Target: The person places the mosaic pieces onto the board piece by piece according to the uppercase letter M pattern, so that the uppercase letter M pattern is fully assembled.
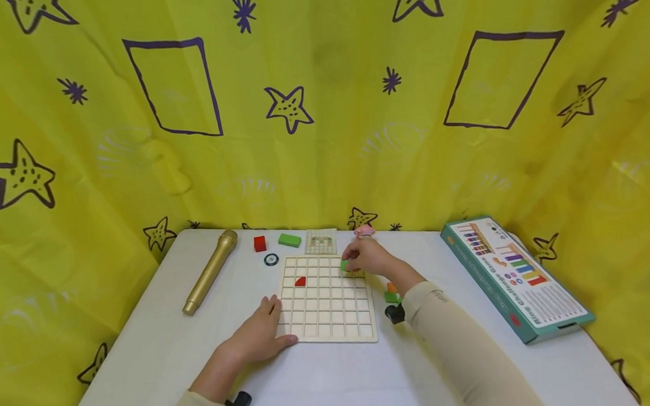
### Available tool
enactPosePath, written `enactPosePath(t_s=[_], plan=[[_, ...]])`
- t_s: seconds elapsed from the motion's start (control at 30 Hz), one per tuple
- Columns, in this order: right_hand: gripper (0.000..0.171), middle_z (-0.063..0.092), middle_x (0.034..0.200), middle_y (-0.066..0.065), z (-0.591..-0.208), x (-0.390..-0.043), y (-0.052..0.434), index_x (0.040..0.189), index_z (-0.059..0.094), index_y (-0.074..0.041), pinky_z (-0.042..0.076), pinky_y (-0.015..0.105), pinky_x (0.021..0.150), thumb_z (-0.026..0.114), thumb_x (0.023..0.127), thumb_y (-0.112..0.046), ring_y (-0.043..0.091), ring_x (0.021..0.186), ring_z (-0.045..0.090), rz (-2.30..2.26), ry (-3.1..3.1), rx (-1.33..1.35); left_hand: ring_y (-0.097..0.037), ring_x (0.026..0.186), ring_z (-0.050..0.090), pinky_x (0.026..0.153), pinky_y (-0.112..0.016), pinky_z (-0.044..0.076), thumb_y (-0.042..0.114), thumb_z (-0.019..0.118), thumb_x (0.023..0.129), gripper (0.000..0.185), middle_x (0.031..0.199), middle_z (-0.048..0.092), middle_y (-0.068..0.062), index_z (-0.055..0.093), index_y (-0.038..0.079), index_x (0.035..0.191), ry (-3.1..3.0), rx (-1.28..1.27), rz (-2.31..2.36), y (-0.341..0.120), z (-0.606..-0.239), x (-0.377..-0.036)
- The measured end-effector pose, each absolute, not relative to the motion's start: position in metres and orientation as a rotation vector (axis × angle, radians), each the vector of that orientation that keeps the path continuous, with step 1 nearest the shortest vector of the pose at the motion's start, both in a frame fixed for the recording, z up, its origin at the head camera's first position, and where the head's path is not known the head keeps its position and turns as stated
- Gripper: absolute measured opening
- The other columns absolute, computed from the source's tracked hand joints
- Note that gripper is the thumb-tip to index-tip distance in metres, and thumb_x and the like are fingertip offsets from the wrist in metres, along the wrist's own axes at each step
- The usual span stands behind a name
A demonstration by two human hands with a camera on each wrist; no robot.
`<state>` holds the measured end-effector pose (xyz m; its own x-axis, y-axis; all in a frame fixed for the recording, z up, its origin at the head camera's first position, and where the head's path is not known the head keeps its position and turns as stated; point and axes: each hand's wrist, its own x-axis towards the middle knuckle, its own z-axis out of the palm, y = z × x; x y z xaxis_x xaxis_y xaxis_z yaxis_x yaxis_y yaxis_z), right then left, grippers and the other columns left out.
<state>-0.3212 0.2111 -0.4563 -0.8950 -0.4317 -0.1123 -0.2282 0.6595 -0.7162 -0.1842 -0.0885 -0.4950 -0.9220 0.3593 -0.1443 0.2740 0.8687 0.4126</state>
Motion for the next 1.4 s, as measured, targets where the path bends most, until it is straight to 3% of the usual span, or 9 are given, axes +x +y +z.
enactPosePath(t_s=[0.5, 0.87, 1.4], plan=[[0.013, 0.068, 0.094, 0.007, -0.461, -0.325, 0.179, 0.105, 0.072, -0.001, 0.056, 0.035, 0.074, 0.072, 0.093, -0.004, 0.018, 0.083, 0.062, -1.128, 2.546, -0.541, -0.045, 0.147, 0.025, 0.114, -0.052, 0.033, 0.049, 0.073, 0.089, 0.095, 0.157, 0.030, -0.029, 0.034, -0.014, 0.148, 2.826, 0.494, 0.588, -0.089, -0.492, -0.184], [0.008, 0.067, 0.089, 0.003, -0.466, -0.325, 0.156, 0.100, 0.074, -0.004, 0.053, 0.030, 0.069, 0.072, 0.093, -0.005, 0.016, 0.079, 0.060, -1.088, 2.534, -0.605, -0.044, 0.147, 0.024, 0.115, -0.050, 0.032, 0.050, 0.072, 0.090, 0.095, 0.158, 0.029, -0.030, 0.033, -0.014, 0.149, 2.820, 0.496, 0.578, -0.089, -0.492, -0.184], [0.004, 0.066, 0.085, -0.001, -0.476, -0.324, 0.134, 0.094, 0.074, -0.009, 0.050, 0.028, 0.073, 0.076, 0.090, -0.008, 0.015, 0.080, 0.057, -1.020, 2.523, -0.609, -0.045, 0.148, 0.023, 0.115, -0.051, 0.032, 0.048, 0.072, 0.091, 0.095, 0.158, 0.028, -0.030, 0.032, -0.014, 0.149, 2.809, 0.497, 0.604, -0.090, -0.492, -0.184]])
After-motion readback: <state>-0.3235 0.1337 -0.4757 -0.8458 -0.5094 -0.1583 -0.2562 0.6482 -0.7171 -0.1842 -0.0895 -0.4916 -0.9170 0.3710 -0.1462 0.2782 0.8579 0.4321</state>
